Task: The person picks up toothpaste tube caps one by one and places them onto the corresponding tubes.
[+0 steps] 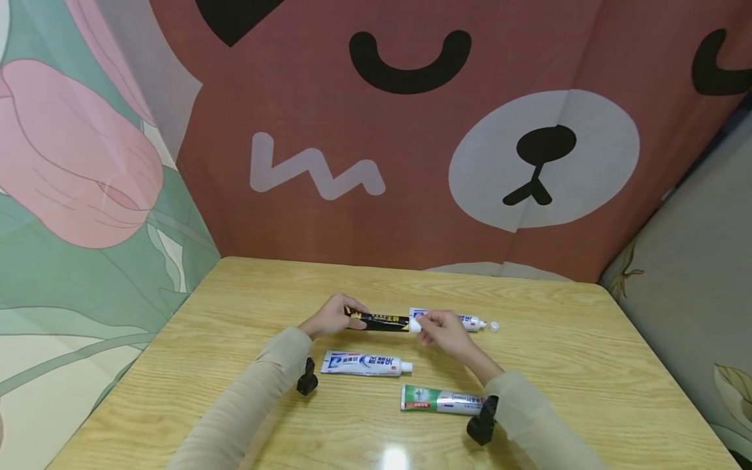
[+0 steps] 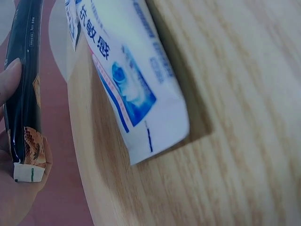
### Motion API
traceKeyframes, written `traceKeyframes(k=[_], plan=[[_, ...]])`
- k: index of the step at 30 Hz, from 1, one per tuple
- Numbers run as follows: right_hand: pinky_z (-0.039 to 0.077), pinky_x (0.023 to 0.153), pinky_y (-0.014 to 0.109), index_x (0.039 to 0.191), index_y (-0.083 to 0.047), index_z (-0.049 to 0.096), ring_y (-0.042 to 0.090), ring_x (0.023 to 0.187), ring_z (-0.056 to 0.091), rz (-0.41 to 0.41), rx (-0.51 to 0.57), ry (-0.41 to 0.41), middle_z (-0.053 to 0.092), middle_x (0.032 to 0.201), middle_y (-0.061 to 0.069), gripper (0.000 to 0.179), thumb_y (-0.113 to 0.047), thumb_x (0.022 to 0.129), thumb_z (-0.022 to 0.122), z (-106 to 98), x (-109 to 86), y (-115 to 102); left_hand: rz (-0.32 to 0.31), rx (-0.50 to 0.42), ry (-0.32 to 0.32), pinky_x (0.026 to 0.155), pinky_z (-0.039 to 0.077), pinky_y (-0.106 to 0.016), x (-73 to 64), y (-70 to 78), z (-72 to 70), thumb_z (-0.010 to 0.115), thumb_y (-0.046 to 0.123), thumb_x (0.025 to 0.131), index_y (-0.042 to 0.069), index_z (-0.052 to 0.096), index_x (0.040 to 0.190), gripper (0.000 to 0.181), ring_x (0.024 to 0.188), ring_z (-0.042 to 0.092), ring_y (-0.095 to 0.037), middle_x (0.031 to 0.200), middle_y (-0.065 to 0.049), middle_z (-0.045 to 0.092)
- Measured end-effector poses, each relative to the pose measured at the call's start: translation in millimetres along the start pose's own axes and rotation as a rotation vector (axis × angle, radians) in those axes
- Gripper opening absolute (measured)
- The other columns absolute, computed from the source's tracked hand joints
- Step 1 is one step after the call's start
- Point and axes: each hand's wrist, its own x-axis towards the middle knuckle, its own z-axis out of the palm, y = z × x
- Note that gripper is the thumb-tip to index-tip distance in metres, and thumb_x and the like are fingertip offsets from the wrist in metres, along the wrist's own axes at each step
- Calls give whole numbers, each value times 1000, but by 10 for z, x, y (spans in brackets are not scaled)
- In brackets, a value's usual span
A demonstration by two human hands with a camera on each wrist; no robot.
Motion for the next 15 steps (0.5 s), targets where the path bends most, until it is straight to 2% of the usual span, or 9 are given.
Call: traceKeyframes(k=[2,4,9,12,15], plan=[[52,61,46,90,12,61,36,64,61,1,-18,-7,61,76,29,29,-14,94,50,-9,-13,-1,-1,-1,-1,68,47,-29,-3,10,0,68,1,79,-2,67,103,24,94,57,-27,108,-15,63],[52,62,44,98,11,61,36,67,61,3,-41,1,62,80,26,29,-16,94,52,-17,-29,-2,-1,-2,-1,68,47,-29,1,7,1,68,1,79,-2,67,103,25,93,57,-27,108,-16,63],[52,67,36,117,5,55,30,84,60,-42,-103,20,59,104,18,38,-8,83,66,-32,-62,-11,-10,-8,10,66,46,-29,15,-4,5,69,1,78,-2,67,103,25,89,57,-26,107,-16,63],[51,68,33,114,2,57,27,87,59,-69,-112,18,56,108,16,39,-1,77,70,-27,-63,-18,-10,-2,11,66,46,-28,22,3,11,69,1,78,-1,68,102,24,86,56,-23,105,-14,64],[51,65,32,110,2,59,25,82,60,-80,-127,35,57,102,15,36,3,75,69,-17,-53,-17,-10,1,8,65,45,-28,21,18,17,69,1,77,-1,68,100,23,83,55,-20,104,-13,64]])
